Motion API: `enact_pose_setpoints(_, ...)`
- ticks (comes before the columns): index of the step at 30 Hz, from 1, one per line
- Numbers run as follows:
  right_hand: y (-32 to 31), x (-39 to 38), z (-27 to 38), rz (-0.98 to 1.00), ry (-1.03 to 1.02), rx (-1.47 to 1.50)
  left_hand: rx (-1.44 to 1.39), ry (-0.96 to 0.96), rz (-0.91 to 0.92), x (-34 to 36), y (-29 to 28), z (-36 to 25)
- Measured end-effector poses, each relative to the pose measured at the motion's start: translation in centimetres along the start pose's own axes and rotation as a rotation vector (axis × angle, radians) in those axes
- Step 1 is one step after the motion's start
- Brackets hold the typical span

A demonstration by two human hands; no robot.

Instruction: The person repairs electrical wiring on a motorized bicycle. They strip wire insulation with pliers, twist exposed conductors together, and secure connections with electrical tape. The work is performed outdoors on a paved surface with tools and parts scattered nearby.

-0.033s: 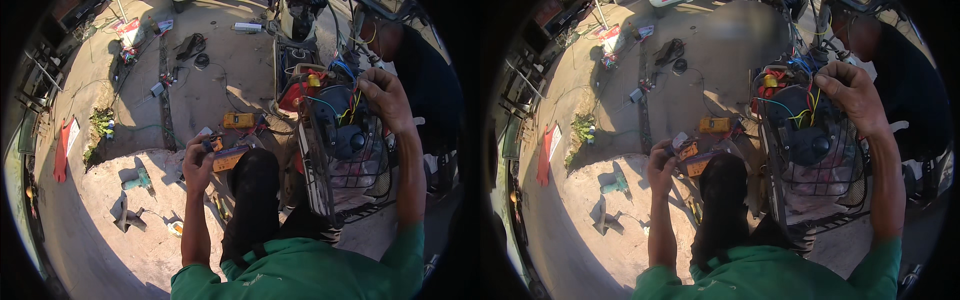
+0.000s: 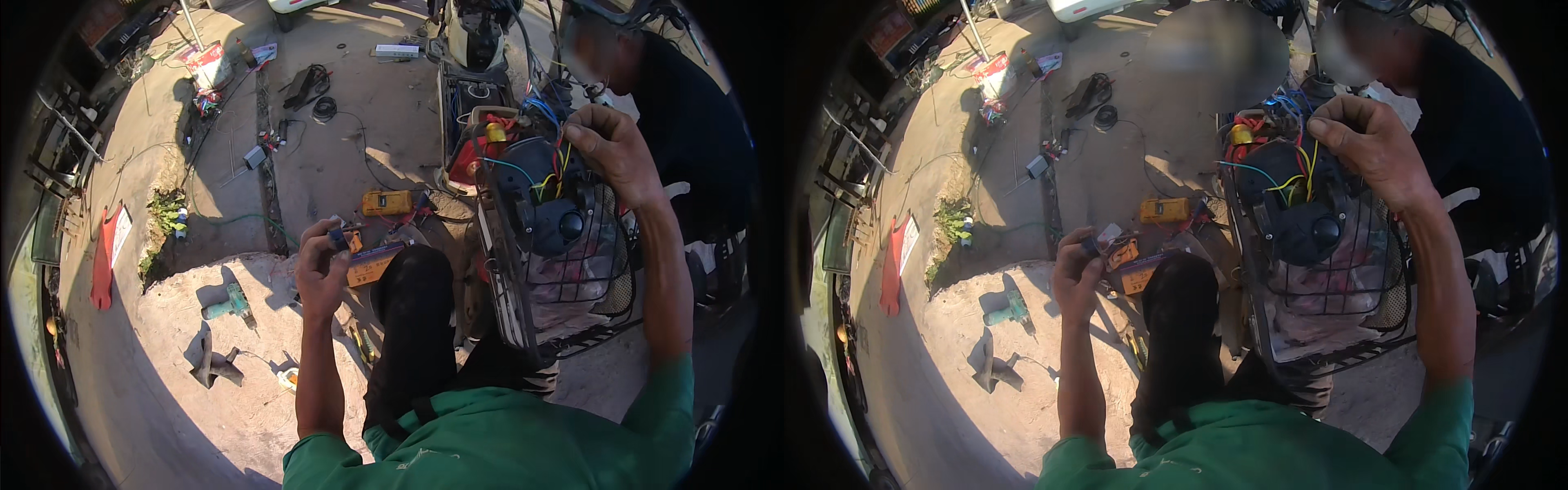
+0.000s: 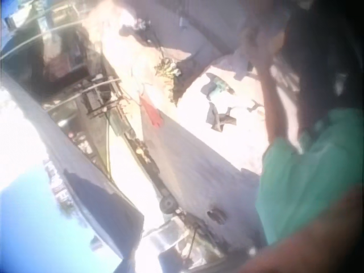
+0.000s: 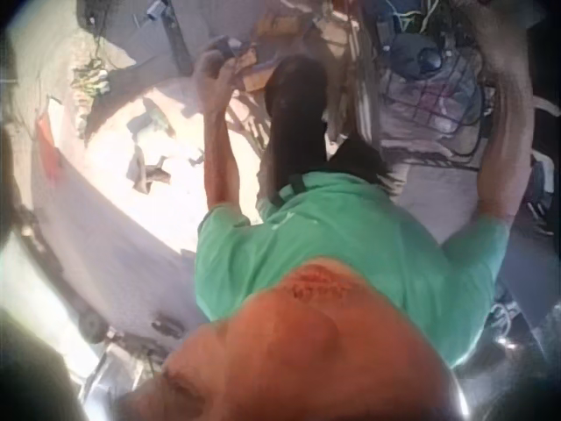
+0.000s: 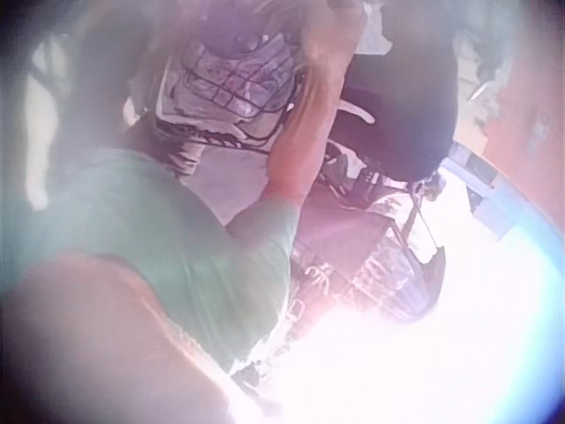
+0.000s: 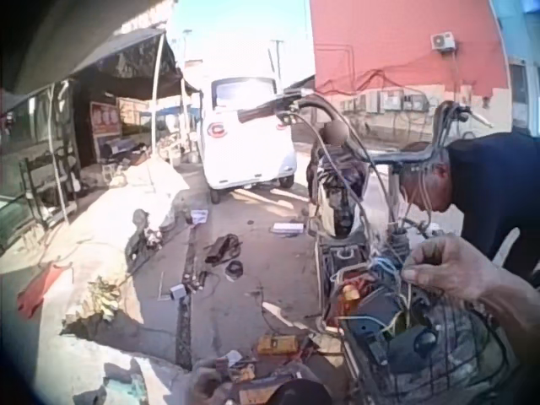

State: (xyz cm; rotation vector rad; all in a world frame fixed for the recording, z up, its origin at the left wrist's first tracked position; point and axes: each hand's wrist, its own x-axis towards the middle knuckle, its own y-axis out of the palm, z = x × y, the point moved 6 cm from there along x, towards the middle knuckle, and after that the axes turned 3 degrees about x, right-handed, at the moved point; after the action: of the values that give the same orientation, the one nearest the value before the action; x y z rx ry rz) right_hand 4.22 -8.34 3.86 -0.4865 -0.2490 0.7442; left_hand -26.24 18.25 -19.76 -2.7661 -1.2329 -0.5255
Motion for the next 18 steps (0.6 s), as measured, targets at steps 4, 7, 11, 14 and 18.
enact_pose_setpoints(4, -0.1, 0.0, 0.5, 0.015, 0.014, -0.019, 0.108, 0.277, 0.136, 3.3, 5.6, -10.9)
enact_pose_setpoints(7, -0.1, 0.0, 0.2, 0.001, -0.028, 0.016, 0.380, 0.667, 0.183, 4.6, 10.0, -18.8)
enact_pose_setpoints(11, -0.9, 0.2, -0.3, 0.007, -0.087, -0.025, 0.416, 0.745, 0.256, 6.0, 15.4, -23.9)
enact_pose_setpoints(14, -0.9, 0.1, -0.6, 0.039, -0.036, 0.051, 0.479, 0.774, 0.351, 7.2, 18.4, -25.1)
enact_pose_setpoints(18, -0.8, 0.0, -0.1, 0.046, -0.133, 0.084, 0.178, 0.448, 0.441, 9.5, 21.8, -23.8)
